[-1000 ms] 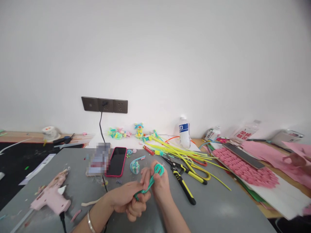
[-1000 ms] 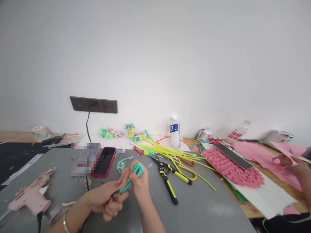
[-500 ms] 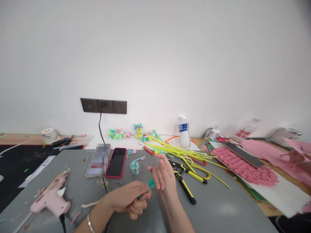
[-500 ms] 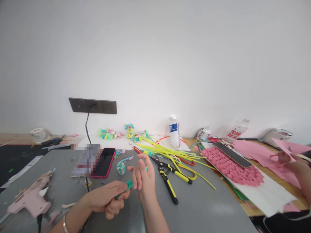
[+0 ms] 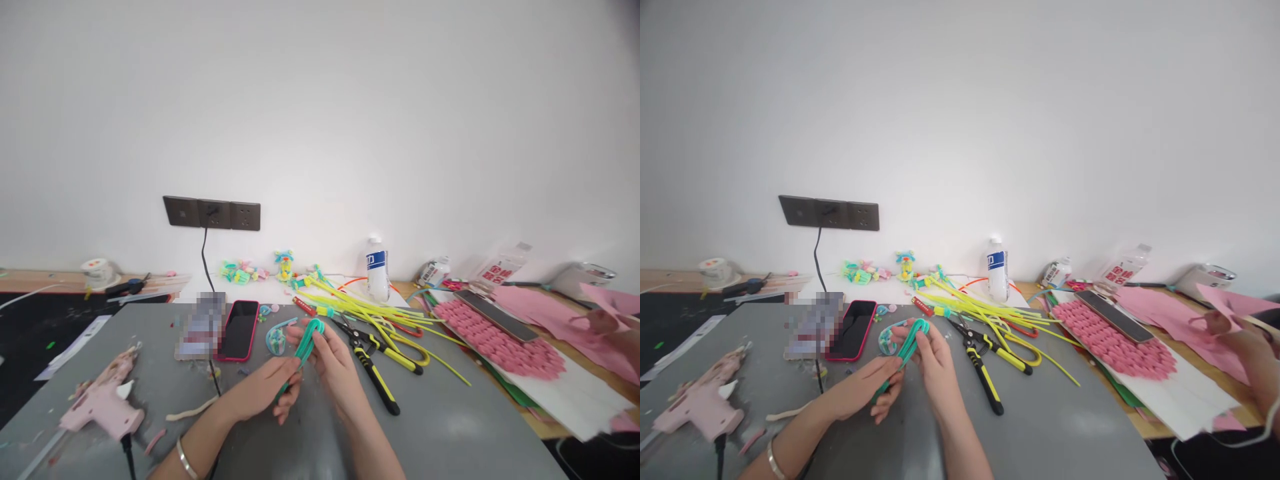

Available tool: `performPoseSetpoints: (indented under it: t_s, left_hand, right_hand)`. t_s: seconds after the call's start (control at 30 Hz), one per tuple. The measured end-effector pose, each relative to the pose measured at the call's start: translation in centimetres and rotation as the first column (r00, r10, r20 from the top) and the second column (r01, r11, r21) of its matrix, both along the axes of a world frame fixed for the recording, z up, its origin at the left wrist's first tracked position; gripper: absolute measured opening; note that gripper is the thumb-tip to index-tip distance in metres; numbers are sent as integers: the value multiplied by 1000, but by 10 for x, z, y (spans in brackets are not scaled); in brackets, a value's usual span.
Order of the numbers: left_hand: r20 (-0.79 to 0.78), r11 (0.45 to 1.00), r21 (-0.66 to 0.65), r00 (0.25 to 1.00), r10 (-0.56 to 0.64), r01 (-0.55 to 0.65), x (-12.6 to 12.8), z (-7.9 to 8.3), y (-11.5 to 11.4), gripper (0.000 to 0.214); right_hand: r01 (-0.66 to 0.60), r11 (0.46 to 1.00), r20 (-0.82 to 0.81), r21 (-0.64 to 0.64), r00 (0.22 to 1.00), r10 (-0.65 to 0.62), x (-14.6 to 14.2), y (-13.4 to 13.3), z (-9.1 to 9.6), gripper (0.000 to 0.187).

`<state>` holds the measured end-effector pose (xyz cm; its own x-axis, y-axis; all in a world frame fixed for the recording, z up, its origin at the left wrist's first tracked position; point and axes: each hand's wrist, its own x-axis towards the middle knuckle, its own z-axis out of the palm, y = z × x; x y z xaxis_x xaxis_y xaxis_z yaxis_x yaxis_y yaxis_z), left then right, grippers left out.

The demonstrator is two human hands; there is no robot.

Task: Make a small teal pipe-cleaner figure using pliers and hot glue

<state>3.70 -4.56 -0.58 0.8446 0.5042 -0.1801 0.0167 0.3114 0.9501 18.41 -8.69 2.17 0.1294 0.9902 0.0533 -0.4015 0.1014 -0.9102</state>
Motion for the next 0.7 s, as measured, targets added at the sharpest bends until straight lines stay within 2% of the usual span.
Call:
performPoseSetpoints:
  t_s: [0.13,0.3,0.4,0.53,0.6,0.7]
  left_hand:
    - [-9,999,7,999,34,-34,1,4,-2,51]
    - [-25,997,-78,1000,5,-7,0,5,-3,50]
    - [18,971,-220,996,-87,89,-2,6,-2,54]
    - [132,893,-369,965,-226,260,-3,7,-1,60]
    - [156,893,-375,966,-204,249,-3,7,-1,57]
    - [139,922,-360,986,-96,141,-3,8,-1,44]
  right_hand:
    - [81,997,203,11,976,-81,1,3,-8,45]
    - [99,993,393,66,912,-117,4,2,-6,34]
    - [54,998,392,28,918,-61,5,-1,0,30]
    - [-70,997,356,-18,932,72,7,-7,6,28]
    - [-101,995,361,-27,927,104,7,-10,8,26]
    - [-118,993,404,-2,908,108,4,-11,7,25]
